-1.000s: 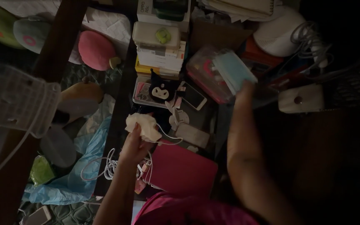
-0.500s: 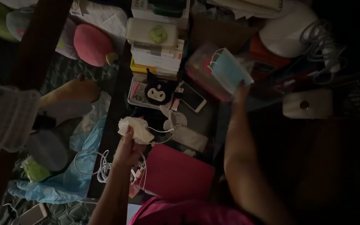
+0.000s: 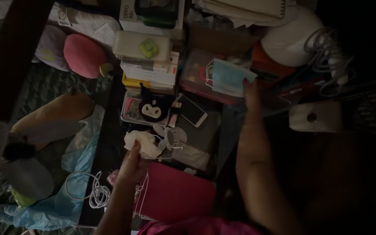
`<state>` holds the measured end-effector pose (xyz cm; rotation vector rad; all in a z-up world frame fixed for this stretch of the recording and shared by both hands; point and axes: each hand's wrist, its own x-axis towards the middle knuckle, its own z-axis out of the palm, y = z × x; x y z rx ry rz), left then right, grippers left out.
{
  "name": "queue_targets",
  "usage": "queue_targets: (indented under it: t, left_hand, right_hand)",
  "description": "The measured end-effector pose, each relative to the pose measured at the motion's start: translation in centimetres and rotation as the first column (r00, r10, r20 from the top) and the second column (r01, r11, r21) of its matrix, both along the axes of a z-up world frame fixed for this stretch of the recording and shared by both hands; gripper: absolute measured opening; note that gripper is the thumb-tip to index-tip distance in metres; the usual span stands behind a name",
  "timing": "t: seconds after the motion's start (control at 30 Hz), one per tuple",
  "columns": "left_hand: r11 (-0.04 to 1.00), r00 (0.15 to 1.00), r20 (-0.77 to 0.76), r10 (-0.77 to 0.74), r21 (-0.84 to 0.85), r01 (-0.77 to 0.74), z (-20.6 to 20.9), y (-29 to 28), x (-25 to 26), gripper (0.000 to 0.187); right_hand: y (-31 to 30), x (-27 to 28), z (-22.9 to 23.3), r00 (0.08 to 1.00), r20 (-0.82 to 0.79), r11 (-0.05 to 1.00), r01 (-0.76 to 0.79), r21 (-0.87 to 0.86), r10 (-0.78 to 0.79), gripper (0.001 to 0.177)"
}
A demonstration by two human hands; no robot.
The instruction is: The person folds a colorful mat and places it on a shelf, then coils multiple white and pink charging cables and adapters on a bed. They move to a desk, handle a face mask and a tablet with a pink case, and place the tablet on a small fan. The person continues to coil cables and place them on the desk.
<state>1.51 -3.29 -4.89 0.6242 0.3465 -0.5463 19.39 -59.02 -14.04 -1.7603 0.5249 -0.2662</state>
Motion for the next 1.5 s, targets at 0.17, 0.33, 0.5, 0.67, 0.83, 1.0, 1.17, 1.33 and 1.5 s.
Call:
queue_targets:
  t: [0.17, 0.33, 0.5, 0.67, 0.83, 1.0, 1.17, 1.33, 1.5]
  left_hand:
    - [0.999, 0.997, 0.061, -0.044, 0.001, 0.044, -1.1, -0.1, -0.4, 0.041]
    - [0.999, 1.0, -0.017, -0.009, -0.046, 0.008, -1.5, -0.7, -0.2, 0.036]
    - [0.984, 0.991, 0.131, -0.035, -0.167, 0.057, -1.9, -1.5, -0.1, 0.034]
    - [0.999, 1.0, 0.026, 0.001, -0.052, 0.0, -1.2, -1.1, 0.1, 0.035]
    - [0.995, 0.999, 0.041, 0.014, -0.103, -0.009, -0.6, -0.6, -0.4, 0.037]
    - [0.994, 0.996, 0.059, 0.067, -0.092, -0.061, 0.6, 0.1, -0.7, 0.04]
    - [0.956, 0.971, 0.196, 0.139, -0.284, -0.08, 2.4, 3.0, -1.9, 0.051]
    - [0.955, 0.955, 0.193, 0.225, -0.239, -0.176, 2.4, 6.4, -3.8, 0.048]
    - [0.948, 0.96, 0.109, 0.259, -0.22, -0.231, 0.7, 9.2, -7.0, 0.053]
  right_hand:
    - [0.5, -1.4, 1.1, 0.985, 0.147, 0.992, -0.104, 0.072, 0.092, 0.053]
    - [0.1, -0.7, 1.2, 0.993, 0.078, 0.994, -0.092, 0.065, 0.086, 0.06]
    - [-0.1, 0.5, 2.8, 0.993, -0.111, 0.999, -0.032, -0.005, 0.031, 0.061]
    - [1.6, -1.5, 6.7, 0.966, -0.141, 0.973, 0.202, -0.113, -0.217, 0.051]
    - [2.7, -0.9, 7.2, 0.986, -0.023, 0.981, 0.167, 0.104, -0.165, 0.045]
    - [5.1, 5.5, 2.8, 0.981, 0.126, 0.989, 0.146, 0.027, -0.148, 0.073]
    - [6.6, 4.4, 4.8, 0.964, 0.25, 0.666, 0.245, -0.704, -0.09, 0.075]
    - [13.3, -6.9, 7.8, 0.958, 0.128, 0.713, -0.098, -0.694, 0.256, 0.036]
    - [20.9, -18.9, 3.4, 0.366, -0.558, 0.396, -0.915, -0.072, 0.745, 0.03]
